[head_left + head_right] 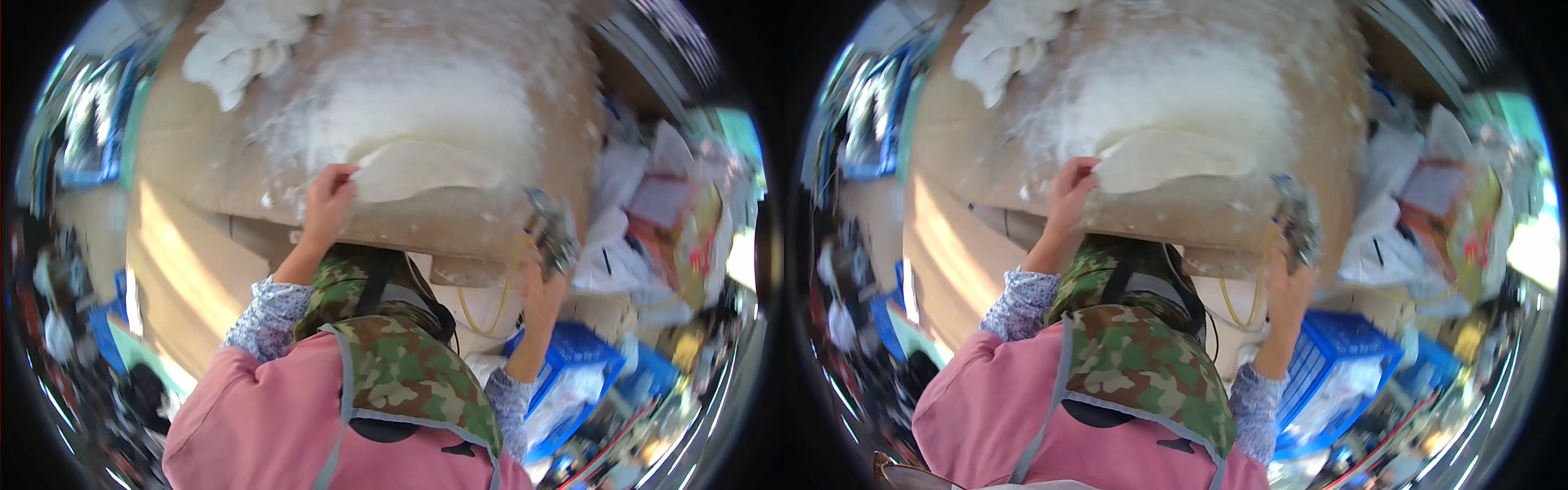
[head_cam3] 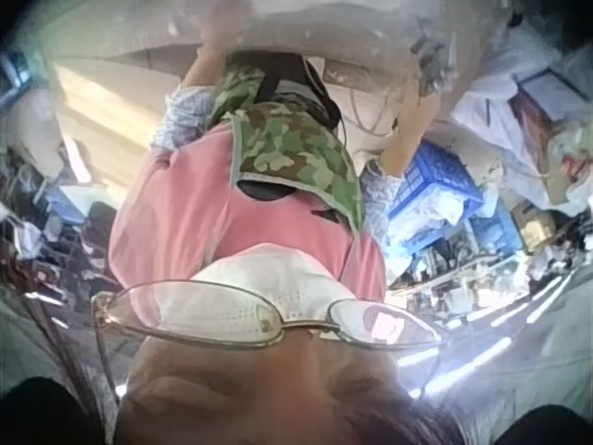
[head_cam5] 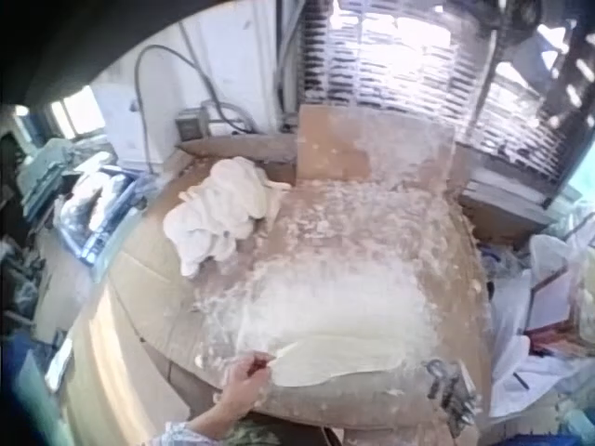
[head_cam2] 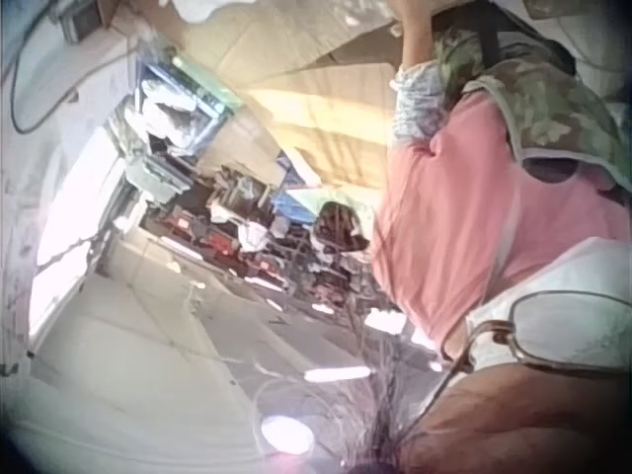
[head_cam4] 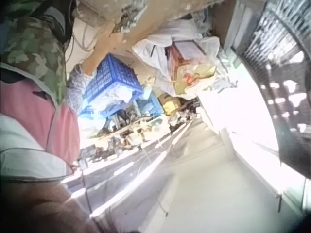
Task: Applying adhesive to shoe insoles using a spray gun and organizing them on cardboard.
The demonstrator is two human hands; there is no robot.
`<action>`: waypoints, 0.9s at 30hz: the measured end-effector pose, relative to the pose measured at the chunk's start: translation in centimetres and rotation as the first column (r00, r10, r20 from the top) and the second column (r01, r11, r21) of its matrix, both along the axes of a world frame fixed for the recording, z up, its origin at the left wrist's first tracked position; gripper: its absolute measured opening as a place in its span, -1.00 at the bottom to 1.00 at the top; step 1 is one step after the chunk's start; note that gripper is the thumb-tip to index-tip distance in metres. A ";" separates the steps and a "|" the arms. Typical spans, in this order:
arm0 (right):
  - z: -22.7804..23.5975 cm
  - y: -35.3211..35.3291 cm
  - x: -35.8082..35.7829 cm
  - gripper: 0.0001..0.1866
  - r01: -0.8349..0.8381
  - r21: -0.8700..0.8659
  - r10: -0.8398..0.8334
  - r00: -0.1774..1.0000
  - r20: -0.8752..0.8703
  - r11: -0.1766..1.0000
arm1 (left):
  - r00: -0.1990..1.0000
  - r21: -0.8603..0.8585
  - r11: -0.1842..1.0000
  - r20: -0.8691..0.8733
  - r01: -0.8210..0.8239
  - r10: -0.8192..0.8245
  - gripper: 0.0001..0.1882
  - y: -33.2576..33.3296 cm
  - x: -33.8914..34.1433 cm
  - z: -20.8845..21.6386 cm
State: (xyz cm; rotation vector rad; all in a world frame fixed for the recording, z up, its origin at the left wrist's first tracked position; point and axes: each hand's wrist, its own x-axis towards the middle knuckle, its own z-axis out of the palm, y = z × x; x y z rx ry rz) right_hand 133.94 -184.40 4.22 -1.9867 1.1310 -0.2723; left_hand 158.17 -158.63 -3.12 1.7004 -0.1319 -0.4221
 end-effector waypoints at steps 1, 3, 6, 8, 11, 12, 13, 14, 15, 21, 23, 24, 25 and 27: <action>0.1 0.2 0.3 -0.78 0.110 0.119 -0.117 0.991 0.058 0.987 | 0.999 -0.045 0.999 -0.046 0.006 -0.008 -0.76 0.5 -0.1 1.1; -0.1 -0.8 -0.5 -0.76 0.188 0.261 -0.212 0.975 0.066 0.947 | 0.989 -0.133 0.991 -0.138 0.027 -0.045 -0.73 1.1 0.5 4.2; -1.8 -0.6 1.3 -0.73 0.092 0.275 -0.127 0.986 0.112 0.957 | 0.985 -0.292 0.956 -0.150 0.036 -0.083 -0.76 3.3 0.6 5.5; -3.0 1.2 5.0 -0.73 -0.065 0.344 0.014 0.989 0.149 0.937 | 0.988 -0.289 0.954 -0.154 -0.075 0.031 -0.78 7.0 1.0 6.6; -3.3 4.0 9.3 -0.74 -0.261 0.398 0.197 0.961 0.194 0.879 | 0.969 -0.240 0.942 -0.130 -0.236 0.210 -0.77 14.1 1.2 6.7; -3.3 4.9 10.4 -0.74 -0.311 0.406 0.247 0.947 0.203 0.859 | 0.973 -0.159 0.960 -0.024 -0.230 0.229 -0.76 17.1 1.4 6.5; -3.2 5.8 11.5 -0.74 -0.356 0.410 0.292 0.933 0.211 0.840 | 0.961 -0.125 0.953 -0.002 -0.276 0.278 -0.75 20.2 1.8 6.2; -3.4 6.9 12.2 -0.74 -0.393 0.412 0.332 0.919 0.214 0.822 | 0.947 -0.092 0.944 0.016 -0.318 0.320 -0.73 23.5 2.0 5.5; -3.4 8.2 13.0 -0.74 -0.428 0.414 0.371 0.904 0.214 0.804 | 0.925 -0.052 0.925 0.042 -0.376 0.378 -0.71 27.2 2.0 4.3; -3.0 16.9 16.8 -0.75 -0.585 0.411 0.564 0.805 0.186 0.699 | 0.735 -0.004 0.739 0.096 -0.674 0.671 -0.72 49.6 -0.4 -0.2; -3.2 20.3 18.5 -0.75 -0.629 0.406 0.621 0.765 0.171 0.663 | 0.625 0.029 0.627 0.120 -0.779 0.771 -0.75 56.2 -1.3 -1.3; -3.2 22.0 19.5 -0.75 -0.651 0.405 0.648 0.743 0.165 0.642 | 0.602 0.021 0.605 0.121 -0.796 0.789 -0.75 59.4 -1.8 -1.7; -3.4 23.6 20.4 -0.75 -0.670 0.406 0.674 0.721 0.158 0.622 | 0.532 0.023 0.534 0.139 -0.845 0.835 -0.74 62.5 -2.6 -2.0; -3.6 26.4 21.8 -0.75 -0.698 0.409 0.717 0.684 0.137 0.588 | 0.416 0.051 0.414 0.184 -0.909 0.891 -0.72 68.4 -4.5 -2.7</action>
